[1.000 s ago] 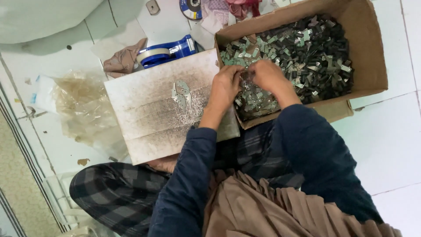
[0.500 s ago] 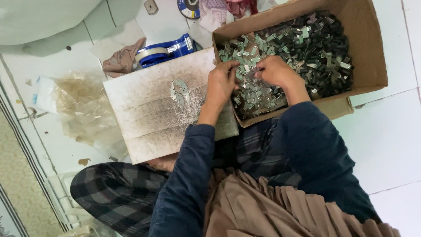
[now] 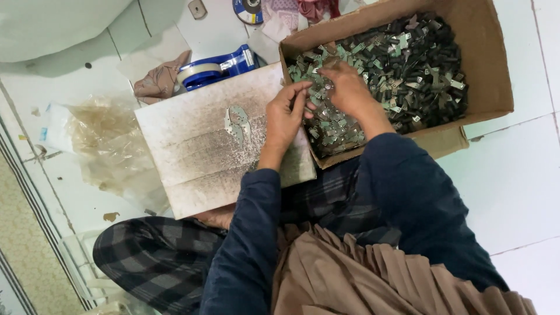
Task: The person is sorting small metal components from a large box, arranging them on a board for inspection or counting, and then placing them into small plastic bags.
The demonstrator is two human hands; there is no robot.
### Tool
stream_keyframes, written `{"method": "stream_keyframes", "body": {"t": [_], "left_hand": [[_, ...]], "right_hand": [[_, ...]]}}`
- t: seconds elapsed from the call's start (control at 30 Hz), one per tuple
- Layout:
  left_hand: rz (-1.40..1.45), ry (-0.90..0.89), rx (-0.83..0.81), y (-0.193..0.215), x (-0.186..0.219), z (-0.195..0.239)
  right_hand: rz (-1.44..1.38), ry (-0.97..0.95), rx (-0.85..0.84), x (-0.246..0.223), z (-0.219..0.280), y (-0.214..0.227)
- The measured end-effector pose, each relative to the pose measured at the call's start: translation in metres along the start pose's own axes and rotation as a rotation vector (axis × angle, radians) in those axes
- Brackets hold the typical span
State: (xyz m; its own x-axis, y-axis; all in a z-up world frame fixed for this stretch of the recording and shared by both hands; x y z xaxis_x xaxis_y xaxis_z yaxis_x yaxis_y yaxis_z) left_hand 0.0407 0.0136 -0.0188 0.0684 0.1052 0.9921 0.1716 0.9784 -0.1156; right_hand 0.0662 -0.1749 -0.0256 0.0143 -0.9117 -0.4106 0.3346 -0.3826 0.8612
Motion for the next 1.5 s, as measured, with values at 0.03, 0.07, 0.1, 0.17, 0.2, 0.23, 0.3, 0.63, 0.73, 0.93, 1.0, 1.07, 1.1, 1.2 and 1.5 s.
{"method": "stream_keyframes", "body": {"t": [0.03, 0.07, 0.1, 0.17, 0.2, 0.23, 0.3, 0.63, 0.73, 0.93, 1.0, 1.07, 1.1, 1.2, 1.5], "left_hand": [[0.001, 0.002, 0.001, -0.001, 0.002, 0.0], [-0.035, -0.015, 0.001, -0.002, 0.004, 0.001], [-0.07, -0.035, 0.003, -0.002, 0.007, 0.0], [-0.065, -0.041, 0.012, -0.002, 0.004, -0.001], [-0.059, -0.046, 0.018, -0.003, 0.002, -0.001], [-0.059, -0.045, 0.018, -0.003, 0.0, -0.001], [-0.027, -0.059, 0.03, -0.003, -0.004, 0.0], [-0.046, -0.058, 0.052, -0.003, 0.002, 0.0], [-0.062, -0.091, 0.049, -0.002, 0.003, 0.0], [-0.051, -0.08, 0.047, -0.003, -0.002, -0.001], [-0.011, -0.088, 0.061, -0.002, -0.003, -0.001], [-0.02, -0.103, 0.064, -0.002, -0.004, -0.001], [-0.032, -0.117, 0.066, -0.001, -0.004, 0.0], [-0.06, -0.11, 0.058, -0.003, 0.003, 0.0], [-0.003, -0.083, 0.056, -0.003, 0.002, -0.001]], "right_hand": [[0.0, 0.0, -0.002, -0.004, -0.003, -0.008], [0.033, -0.013, -0.065, -0.007, -0.006, -0.018], [0.067, -0.023, -0.126, -0.011, -0.01, -0.027], [0.058, 0.001, -0.147, -0.02, -0.002, -0.024], [0.047, 0.024, -0.167, -0.025, 0.002, -0.022], [0.047, 0.023, -0.167, -0.029, 0.007, -0.015], [-0.08, -0.042, -0.334, -0.037, 0.019, -0.007], [-0.117, -0.13, -0.435, 0.015, 0.009, -0.025], [0.0, -0.096, -0.361, 0.031, 0.003, -0.033], [0.009, -0.048, -0.549, -0.008, 0.025, -0.044], [0.002, -0.036, -0.48, 0.014, 0.016, -0.077], [0.002, -0.045, -0.401, -0.012, 0.024, -0.028], [-0.001, -0.054, -0.322, -0.026, 0.028, -0.004], [0.003, -0.047, -0.191, 0.023, 0.008, -0.027], [0.276, 0.139, -0.093, 0.015, -0.008, -0.057]]}}
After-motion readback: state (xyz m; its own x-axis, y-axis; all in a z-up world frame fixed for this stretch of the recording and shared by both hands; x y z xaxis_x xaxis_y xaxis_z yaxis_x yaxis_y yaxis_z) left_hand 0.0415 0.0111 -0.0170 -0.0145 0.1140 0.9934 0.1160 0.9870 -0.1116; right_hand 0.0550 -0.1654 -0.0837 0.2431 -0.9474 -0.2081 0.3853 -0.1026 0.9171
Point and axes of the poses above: each hand's wrist, its own z-axis away from the middle knuckle, its own y-axis out of the back of the hand, x = y × z, the point moved 3 cm from there along -z, towards the middle knuckle, and after that the axes turned 4 degrees about y, right-handed, at the moved point
